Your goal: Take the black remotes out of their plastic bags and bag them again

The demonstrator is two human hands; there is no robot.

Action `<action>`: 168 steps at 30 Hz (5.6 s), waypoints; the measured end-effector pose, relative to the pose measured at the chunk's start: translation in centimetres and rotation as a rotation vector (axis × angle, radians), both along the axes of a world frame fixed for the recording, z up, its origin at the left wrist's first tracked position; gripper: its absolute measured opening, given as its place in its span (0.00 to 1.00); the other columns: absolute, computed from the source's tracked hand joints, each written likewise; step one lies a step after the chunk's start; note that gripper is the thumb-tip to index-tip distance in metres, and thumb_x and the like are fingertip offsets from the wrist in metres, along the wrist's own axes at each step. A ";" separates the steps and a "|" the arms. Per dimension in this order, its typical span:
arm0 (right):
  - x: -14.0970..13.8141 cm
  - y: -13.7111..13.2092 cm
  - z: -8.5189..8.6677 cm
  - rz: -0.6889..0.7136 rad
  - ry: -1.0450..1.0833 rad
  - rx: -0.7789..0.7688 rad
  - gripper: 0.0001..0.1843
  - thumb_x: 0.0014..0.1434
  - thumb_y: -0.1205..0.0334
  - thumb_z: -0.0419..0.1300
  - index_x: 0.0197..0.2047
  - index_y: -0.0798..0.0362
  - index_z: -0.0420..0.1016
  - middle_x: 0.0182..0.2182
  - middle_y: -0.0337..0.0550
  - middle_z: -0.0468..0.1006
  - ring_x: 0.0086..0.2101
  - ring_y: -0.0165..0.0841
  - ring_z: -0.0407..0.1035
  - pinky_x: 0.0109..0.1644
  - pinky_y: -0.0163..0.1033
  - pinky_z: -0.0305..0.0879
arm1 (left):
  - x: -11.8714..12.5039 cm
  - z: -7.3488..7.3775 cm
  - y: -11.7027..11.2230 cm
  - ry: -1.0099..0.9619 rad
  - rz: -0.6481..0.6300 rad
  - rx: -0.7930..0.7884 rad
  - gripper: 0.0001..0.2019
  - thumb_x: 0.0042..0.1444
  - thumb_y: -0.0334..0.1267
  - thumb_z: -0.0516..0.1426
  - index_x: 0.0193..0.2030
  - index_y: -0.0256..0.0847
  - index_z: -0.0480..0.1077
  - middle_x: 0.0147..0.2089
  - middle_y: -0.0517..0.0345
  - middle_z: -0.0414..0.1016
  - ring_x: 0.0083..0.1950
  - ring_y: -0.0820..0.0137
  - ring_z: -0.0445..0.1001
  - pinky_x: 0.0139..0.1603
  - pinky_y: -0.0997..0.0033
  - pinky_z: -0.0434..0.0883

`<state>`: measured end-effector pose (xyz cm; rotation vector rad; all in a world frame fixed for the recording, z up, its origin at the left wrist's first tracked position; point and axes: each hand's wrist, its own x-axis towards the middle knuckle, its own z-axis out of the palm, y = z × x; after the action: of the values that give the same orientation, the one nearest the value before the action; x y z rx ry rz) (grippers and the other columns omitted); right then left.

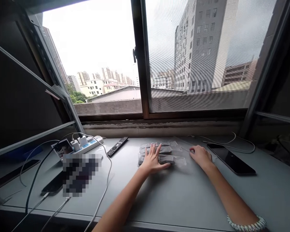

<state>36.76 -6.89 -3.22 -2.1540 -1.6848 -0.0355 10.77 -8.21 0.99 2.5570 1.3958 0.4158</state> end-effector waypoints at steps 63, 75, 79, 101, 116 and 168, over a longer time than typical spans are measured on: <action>-9.3 -4.7 4.2 0.852 0.617 -0.350 0.31 0.45 0.45 0.63 0.50 0.52 0.71 0.30 0.40 0.74 0.26 0.28 0.66 0.26 0.32 0.62 | -5.7 2.9 3.4 -0.421 0.596 0.372 0.29 0.51 0.28 0.51 0.61 0.43 0.50 0.53 0.48 0.65 0.54 0.61 0.67 0.52 0.62 0.63; -7.6 -3.9 6.5 0.319 1.289 0.340 0.38 0.50 0.35 0.51 0.56 0.53 0.66 0.16 0.33 0.66 0.15 0.28 0.60 0.18 0.33 0.55 | 1.5 1.0 -1.3 -0.265 -0.285 0.468 0.26 0.59 0.37 0.48 0.64 0.46 0.47 0.59 0.49 0.61 0.57 0.63 0.63 0.57 0.59 0.61; -7.5 -3.5 6.2 0.150 1.288 0.472 0.32 0.49 0.40 0.55 0.51 0.54 0.72 0.13 0.31 0.60 0.14 0.28 0.57 0.16 0.34 0.50 | 2.2 0.5 -1.6 -0.249 -0.273 0.452 0.27 0.57 0.38 0.53 0.62 0.47 0.49 0.58 0.51 0.63 0.60 0.61 0.59 0.59 0.57 0.60; -4.9 -2.1 3.7 0.062 1.522 0.297 0.27 0.50 0.45 0.47 0.44 0.57 0.69 0.13 0.34 0.56 0.14 0.28 0.48 0.15 0.37 0.44 | 2.0 -0.2 -1.5 0.022 -0.431 0.261 0.15 0.47 0.53 0.59 0.29 0.41 0.73 0.37 0.56 0.71 0.43 0.66 0.69 0.50 0.64 0.62; -4.4 -2.7 3.9 0.011 1.943 0.397 0.11 0.48 0.57 0.53 0.29 0.55 0.71 0.11 0.34 0.53 0.13 0.24 0.44 0.16 0.35 0.34 | 1.9 0.8 -2.0 0.062 -0.340 0.454 0.08 0.50 0.37 0.52 0.35 0.38 0.69 0.41 0.55 0.69 0.40 0.68 0.68 0.39 0.68 0.64; -5.8 -3.9 3.7 0.465 0.133 0.611 0.25 0.55 0.73 0.52 0.50 0.37 0.74 0.56 0.33 0.68 0.48 0.38 0.70 0.34 0.35 0.66 | -0.8 -0.2 2.3 -0.084 0.193 0.376 0.08 0.54 0.26 0.52 0.32 0.41 0.70 0.41 0.57 0.69 0.41 0.69 0.68 0.45 0.69 0.64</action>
<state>30.92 -10.82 0.45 -1.2746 -1.7637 -0.2357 9.94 -5.95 0.83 2.6499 1.6756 0.8837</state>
